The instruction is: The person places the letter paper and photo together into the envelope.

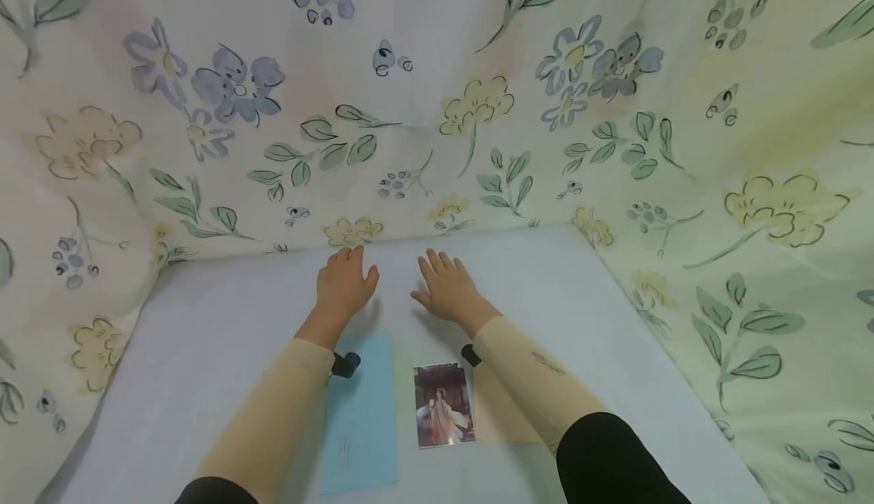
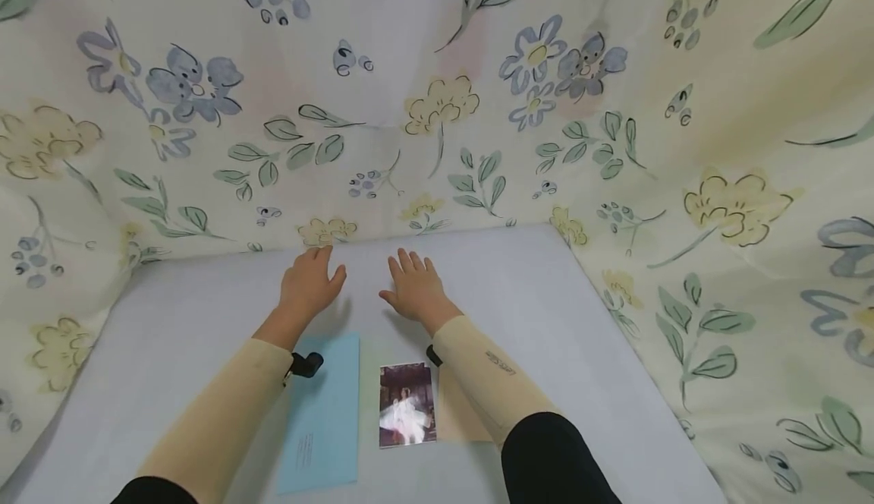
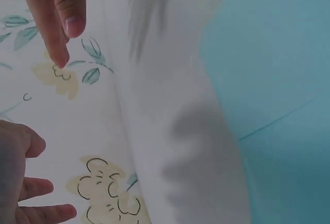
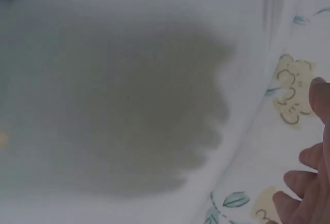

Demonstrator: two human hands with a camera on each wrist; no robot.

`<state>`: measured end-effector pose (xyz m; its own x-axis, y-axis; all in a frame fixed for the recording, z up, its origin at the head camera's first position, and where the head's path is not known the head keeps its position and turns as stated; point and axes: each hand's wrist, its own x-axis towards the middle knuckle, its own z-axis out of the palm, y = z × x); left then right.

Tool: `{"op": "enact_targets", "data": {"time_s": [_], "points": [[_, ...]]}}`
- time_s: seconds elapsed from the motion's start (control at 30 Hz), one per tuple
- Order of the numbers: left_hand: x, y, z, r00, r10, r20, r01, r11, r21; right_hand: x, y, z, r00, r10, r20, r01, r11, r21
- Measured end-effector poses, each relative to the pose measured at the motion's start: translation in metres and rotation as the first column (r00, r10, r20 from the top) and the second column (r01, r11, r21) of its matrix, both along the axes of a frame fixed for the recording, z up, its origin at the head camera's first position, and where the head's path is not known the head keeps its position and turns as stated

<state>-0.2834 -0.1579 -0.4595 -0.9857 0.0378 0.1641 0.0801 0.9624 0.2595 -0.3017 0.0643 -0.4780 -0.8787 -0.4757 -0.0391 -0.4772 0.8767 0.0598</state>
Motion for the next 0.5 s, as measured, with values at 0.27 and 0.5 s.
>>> {"op": "enact_targets", "data": {"time_s": [0.27, 0.5], "points": [[0.025, 0.002, -0.009, 0.998, 0.001, -0.056, 0.000, 1.000, 0.025, 0.014, 0.000, 0.002, 0.998, 0.053, -0.023, -0.055, 0.994, -0.092], [0.043, 0.008, -0.014, 0.998, -0.002, -0.058, 0.002, 1.000, 0.006, 0.032, 0.012, -0.005, 1.000, 0.017, -0.026, -0.020, 0.991, -0.129]]}}
